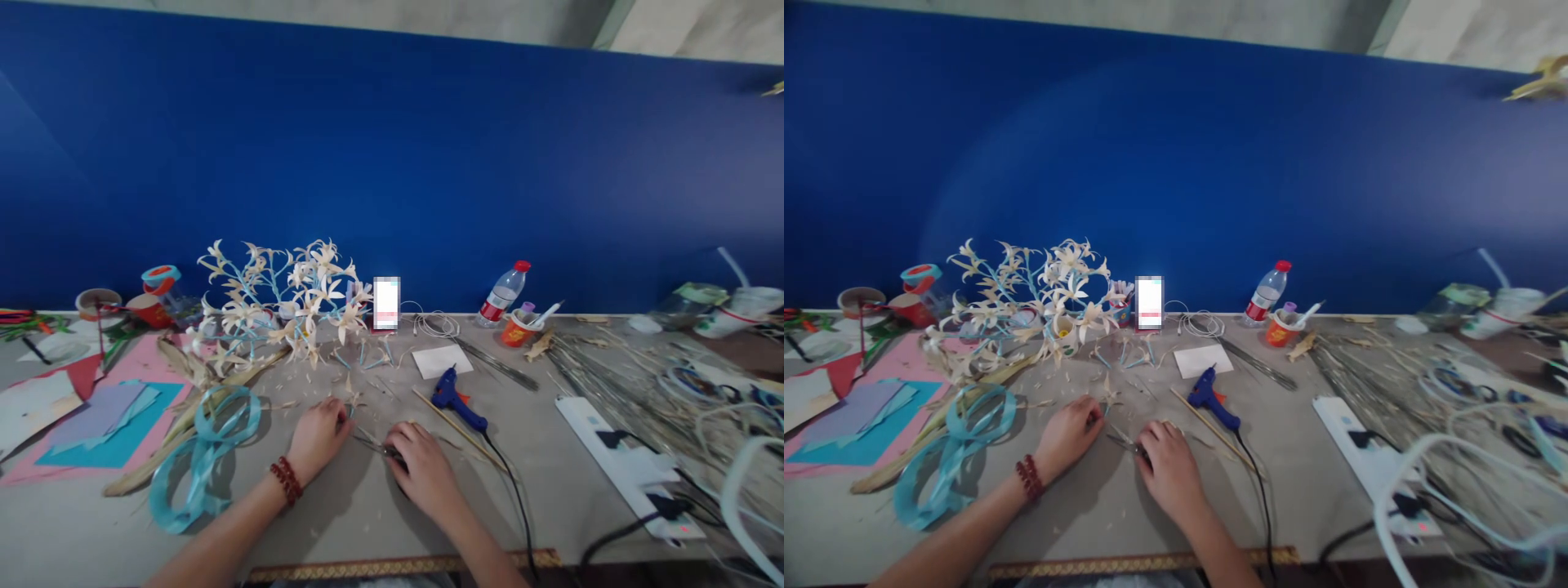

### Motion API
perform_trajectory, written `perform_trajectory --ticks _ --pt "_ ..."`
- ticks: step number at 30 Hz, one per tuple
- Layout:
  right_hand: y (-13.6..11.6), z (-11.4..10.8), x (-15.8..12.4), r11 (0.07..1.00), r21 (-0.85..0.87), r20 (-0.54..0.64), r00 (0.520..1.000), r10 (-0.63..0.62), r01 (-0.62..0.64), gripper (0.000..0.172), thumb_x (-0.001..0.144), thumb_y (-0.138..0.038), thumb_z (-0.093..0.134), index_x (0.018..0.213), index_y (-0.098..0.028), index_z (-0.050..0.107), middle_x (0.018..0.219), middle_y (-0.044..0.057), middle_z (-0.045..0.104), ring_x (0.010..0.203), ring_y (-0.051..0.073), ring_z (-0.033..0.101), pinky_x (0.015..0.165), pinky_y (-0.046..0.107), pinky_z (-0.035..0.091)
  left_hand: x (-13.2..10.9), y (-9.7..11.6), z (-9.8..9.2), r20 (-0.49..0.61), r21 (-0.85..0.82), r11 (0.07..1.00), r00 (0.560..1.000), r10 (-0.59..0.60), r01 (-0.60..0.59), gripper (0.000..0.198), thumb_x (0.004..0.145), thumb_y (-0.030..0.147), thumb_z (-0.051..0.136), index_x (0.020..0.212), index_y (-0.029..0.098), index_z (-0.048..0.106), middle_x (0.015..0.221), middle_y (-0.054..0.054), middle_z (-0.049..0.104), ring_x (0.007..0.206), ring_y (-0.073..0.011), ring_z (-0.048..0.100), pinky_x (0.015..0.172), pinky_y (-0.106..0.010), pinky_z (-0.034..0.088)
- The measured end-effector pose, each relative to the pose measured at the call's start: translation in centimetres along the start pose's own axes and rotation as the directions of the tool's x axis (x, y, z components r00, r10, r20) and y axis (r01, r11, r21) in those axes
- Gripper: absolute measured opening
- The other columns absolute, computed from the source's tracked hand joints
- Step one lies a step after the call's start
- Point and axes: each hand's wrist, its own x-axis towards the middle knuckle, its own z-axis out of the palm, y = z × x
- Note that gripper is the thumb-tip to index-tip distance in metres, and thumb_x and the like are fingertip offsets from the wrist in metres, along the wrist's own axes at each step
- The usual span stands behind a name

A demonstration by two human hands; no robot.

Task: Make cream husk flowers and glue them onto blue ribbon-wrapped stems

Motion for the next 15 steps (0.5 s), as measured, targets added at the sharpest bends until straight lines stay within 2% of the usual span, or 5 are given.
perform_trajectory --ticks 4,9,12,15 --pt "0.9 0.1 -0.1 1.0 0.008 -0.031 0.999 0.025 -0.025 0.02 0.082 -0.006 0.053 0.09 -0.022 0.063 0.096 0.005 0.061 0.094 0.023 0.056 0.083 0.034 0.044 0.4 -0.3 0.1 -0.014 -0.034 0.999 1.0 -0.009 0.008 0.008 0.083 0.025 0.056 0.078 0.02 0.059 0.082 -0.004 0.065 0.078 -0.019 0.061 0.07 -0.027 0.041" --pt "2.0 -0.3 0.5 0.995 0.06 -0.084 0.993 0.08 -0.075 0.022 0.08 -0.004 0.052 0.086 -0.021 0.063 0.092 0.006 0.063 0.091 0.024 0.057 0.08 0.035 0.044 0.6 -1.0 0.3 -0.043 -0.113 0.994 0.999 0.002 -0.007 0.013 0.086 0.02 0.049 0.076 0.02 0.057 0.076 -0.002 0.063 0.069 -0.0161 0.06 0.065 -0.024 0.042" --pt "1.3 -0.5 1.7 0.968 0.231 -0.124 0.984 0.129 -0.097 0.015 0.082 -0.01 0.055 0.086 -0.021 0.064 0.089 0.005 0.065 0.088 0.024 0.058 0.078 0.035 0.044 0.5 -1.1 0.4 -0.12 -0.31 0.948 0.992 0.039 -0.074 0.018 0.09 0.026 0.047 0.077 0.019 0.057 0.076 -0.002 0.063 0.071 -0.0162 0.06 0.066 -0.024 0.044" --pt "0.0 -0.3 3.5 0.839 0.53 -0.074 0.979 0.189 -0.122 0.009 0.084 -0.021 0.061 0.091 -0.022 0.065 0.087 0.004 0.066 0.08 0.021 0.061 0.074 0.032 0.046 0.1 -1.0 0.5 -0.236 -0.567 0.807 0.971 0.031 -0.163 0.019 0.09 0.03 0.049 0.079 0.018 0.059 0.077 -0.003 0.062 0.074 -0.0172 0.059 0.069 -0.026 0.045"
